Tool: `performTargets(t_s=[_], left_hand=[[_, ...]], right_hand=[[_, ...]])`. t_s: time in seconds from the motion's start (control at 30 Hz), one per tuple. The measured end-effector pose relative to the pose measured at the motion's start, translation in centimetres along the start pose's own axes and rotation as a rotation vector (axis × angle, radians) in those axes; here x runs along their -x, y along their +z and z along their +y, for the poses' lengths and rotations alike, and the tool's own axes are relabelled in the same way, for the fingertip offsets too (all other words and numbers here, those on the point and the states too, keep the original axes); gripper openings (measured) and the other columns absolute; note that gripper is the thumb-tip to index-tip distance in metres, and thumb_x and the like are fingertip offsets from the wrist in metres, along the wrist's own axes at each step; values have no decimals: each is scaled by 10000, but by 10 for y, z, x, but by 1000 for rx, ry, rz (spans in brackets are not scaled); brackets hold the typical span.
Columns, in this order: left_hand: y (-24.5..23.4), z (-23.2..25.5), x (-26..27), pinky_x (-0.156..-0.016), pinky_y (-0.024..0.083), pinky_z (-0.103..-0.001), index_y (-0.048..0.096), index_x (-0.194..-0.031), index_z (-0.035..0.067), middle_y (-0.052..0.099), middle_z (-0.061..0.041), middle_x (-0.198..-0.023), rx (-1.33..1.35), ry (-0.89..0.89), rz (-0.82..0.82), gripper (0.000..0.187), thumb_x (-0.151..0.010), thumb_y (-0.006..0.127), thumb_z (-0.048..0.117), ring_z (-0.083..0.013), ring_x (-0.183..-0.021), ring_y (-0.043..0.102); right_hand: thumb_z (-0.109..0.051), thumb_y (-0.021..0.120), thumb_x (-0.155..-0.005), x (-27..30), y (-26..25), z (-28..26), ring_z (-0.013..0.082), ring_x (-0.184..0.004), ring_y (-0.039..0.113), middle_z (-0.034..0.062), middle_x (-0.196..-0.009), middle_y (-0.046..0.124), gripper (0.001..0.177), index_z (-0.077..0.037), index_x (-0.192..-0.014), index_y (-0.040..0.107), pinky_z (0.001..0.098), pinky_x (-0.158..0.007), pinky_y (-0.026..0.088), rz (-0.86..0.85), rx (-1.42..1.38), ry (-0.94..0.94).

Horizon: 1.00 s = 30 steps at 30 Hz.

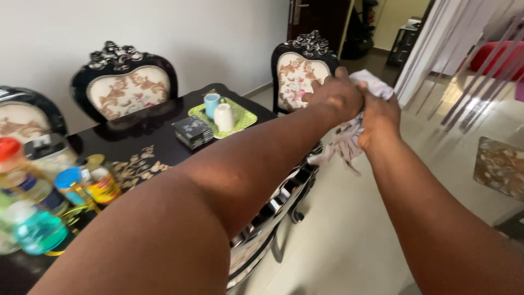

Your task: The person cleans a dining table, organizes items on it, and rearranges chairs.

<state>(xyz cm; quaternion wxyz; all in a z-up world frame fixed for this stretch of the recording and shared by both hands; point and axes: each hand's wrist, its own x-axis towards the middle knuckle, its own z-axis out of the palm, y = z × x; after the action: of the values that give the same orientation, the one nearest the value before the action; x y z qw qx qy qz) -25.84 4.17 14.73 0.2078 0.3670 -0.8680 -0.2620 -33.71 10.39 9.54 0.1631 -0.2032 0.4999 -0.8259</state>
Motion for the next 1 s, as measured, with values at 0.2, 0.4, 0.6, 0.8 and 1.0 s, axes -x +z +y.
performTargets(t_s=[0.2, 0.4, 0.6, 0.8, 1.0], left_hand=[[48, 18, -55, -1116, 289, -686, 344, -1514, 160, 439, -123, -1557, -327, 109, -97, 784, -863, 685, 435, -373, -1506, 287], [126, 3, -113, -1118, 117, -785, 231, -1608, 106, 289, -202, -1643, -541, 269, -149, 862, -910, 629, 417, -423, -1555, 92], [203, 19, -147, -1154, 43, -803, 277, -1578, 73, 286, -200, -1644, -411, 283, -250, 641, -1051, 406, 415, -432, -1579, 76], [263, 48, -146, -1127, 68, -781, 258, -1580, 49, 269, -205, -1637, -436, 355, -364, 803, -908, 620, 298, -433, -1550, 79], [279, 32, -189, -1184, 97, -790, 402, -1512, 56, 386, -199, -1610, -288, 213, -366, 601, -989, 580, 294, -450, -1583, 149]], right_hand=[[-105, 637, -931, -68, -46, 67, 246, -921, 699, 98, -1124, 693, 297, -117, -1227, 612, 411, -739, 611, -105, -127, 18], [-139, 606, -986, -125, -87, 114, 209, -892, 685, 85, -1134, 672, 269, -94, -1247, 560, 381, -725, 604, 124, -37, 178], [-140, 673, -958, -144, -121, 86, 234, -907, 673, 141, -1172, 653, 378, -98, -1301, 520, 367, -671, 582, 314, 129, 290], [-148, 691, -956, -203, -198, 122, 265, -1018, 691, 163, -1247, 667, 418, -65, -1346, 568, 351, -772, 613, 427, 190, 322], [-134, 677, -961, -287, -206, 182, 312, -1077, 684, 214, -1298, 642, 448, -20, -1365, 519, 372, -838, 611, 304, 149, 418]])
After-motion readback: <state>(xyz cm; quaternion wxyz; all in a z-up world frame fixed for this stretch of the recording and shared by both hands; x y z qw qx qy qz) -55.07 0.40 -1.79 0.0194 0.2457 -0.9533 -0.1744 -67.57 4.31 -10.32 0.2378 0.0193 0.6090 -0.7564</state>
